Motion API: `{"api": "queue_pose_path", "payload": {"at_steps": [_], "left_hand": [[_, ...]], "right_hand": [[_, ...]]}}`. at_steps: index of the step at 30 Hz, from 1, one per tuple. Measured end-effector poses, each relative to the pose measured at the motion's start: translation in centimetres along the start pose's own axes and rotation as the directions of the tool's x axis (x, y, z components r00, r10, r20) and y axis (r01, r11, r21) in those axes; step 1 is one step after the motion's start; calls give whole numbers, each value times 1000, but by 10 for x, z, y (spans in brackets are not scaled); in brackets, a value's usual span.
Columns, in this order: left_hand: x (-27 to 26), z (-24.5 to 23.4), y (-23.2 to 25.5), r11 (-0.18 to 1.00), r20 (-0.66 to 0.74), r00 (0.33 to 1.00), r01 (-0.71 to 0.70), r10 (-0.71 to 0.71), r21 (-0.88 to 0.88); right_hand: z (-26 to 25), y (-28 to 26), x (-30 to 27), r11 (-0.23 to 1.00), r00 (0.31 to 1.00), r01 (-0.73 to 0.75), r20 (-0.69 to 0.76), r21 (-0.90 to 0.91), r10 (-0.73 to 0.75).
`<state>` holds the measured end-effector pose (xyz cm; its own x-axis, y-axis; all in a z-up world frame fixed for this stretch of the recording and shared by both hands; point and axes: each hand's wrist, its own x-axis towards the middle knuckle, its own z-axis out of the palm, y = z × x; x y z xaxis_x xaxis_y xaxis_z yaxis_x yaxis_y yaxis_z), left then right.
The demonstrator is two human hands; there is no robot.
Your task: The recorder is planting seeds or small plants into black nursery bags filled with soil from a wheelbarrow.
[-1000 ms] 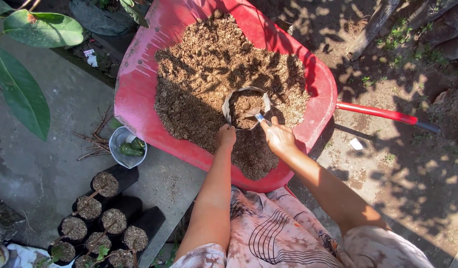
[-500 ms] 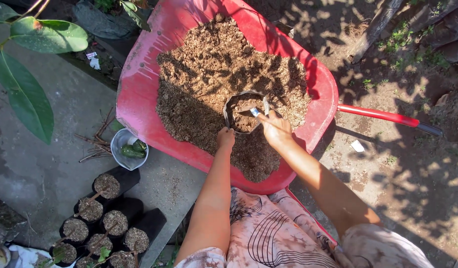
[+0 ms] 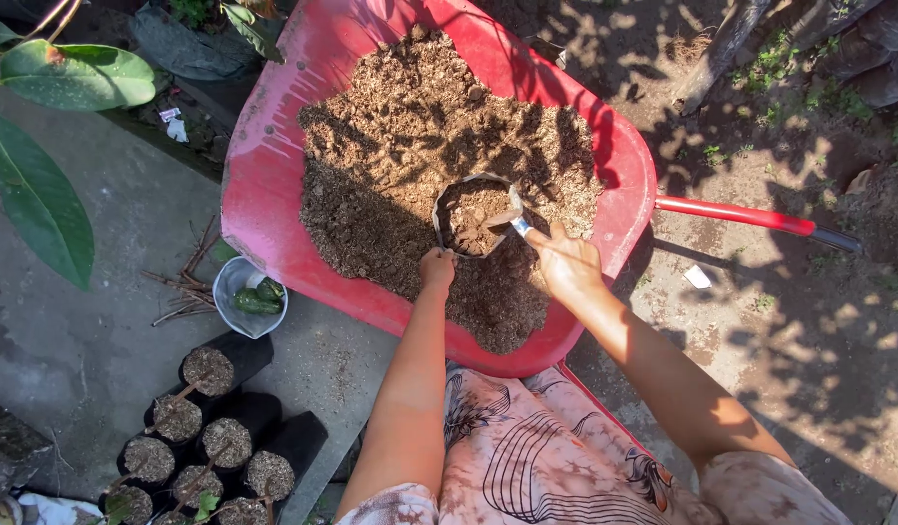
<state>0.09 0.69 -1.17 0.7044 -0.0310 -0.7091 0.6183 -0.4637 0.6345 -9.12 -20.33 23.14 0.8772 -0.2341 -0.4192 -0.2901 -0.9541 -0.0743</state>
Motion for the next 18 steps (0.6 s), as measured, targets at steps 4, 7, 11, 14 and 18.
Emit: {"api": "queue_pose_path", "payload": {"at_steps": [4, 7, 11, 14, 18], "left_hand": [[-21, -8, 7, 996, 64, 995, 77, -75, -39], [-42, -12, 14, 993, 102, 990, 105, -99, -53], [-66, -23, -5, 989, 147, 986, 92, -75, -115], [-81, -38, -37, 964, 198, 979, 102, -53, -246], [-103, -61, -66, 918, 211, 971, 183, -113, -351]], "right_hand": [[-2, -8, -17, 998, 998, -22, -59, 62, 25], [32, -6, -15, 986, 997, -22, -68, 165, 33], [32, 18, -26, 946, 976, 16, -212, 324, 57], [22, 41, -45, 865, 956, -49, -227, 499, 185], [44, 77, -62, 704, 910, -273, -62, 656, 410]]}}
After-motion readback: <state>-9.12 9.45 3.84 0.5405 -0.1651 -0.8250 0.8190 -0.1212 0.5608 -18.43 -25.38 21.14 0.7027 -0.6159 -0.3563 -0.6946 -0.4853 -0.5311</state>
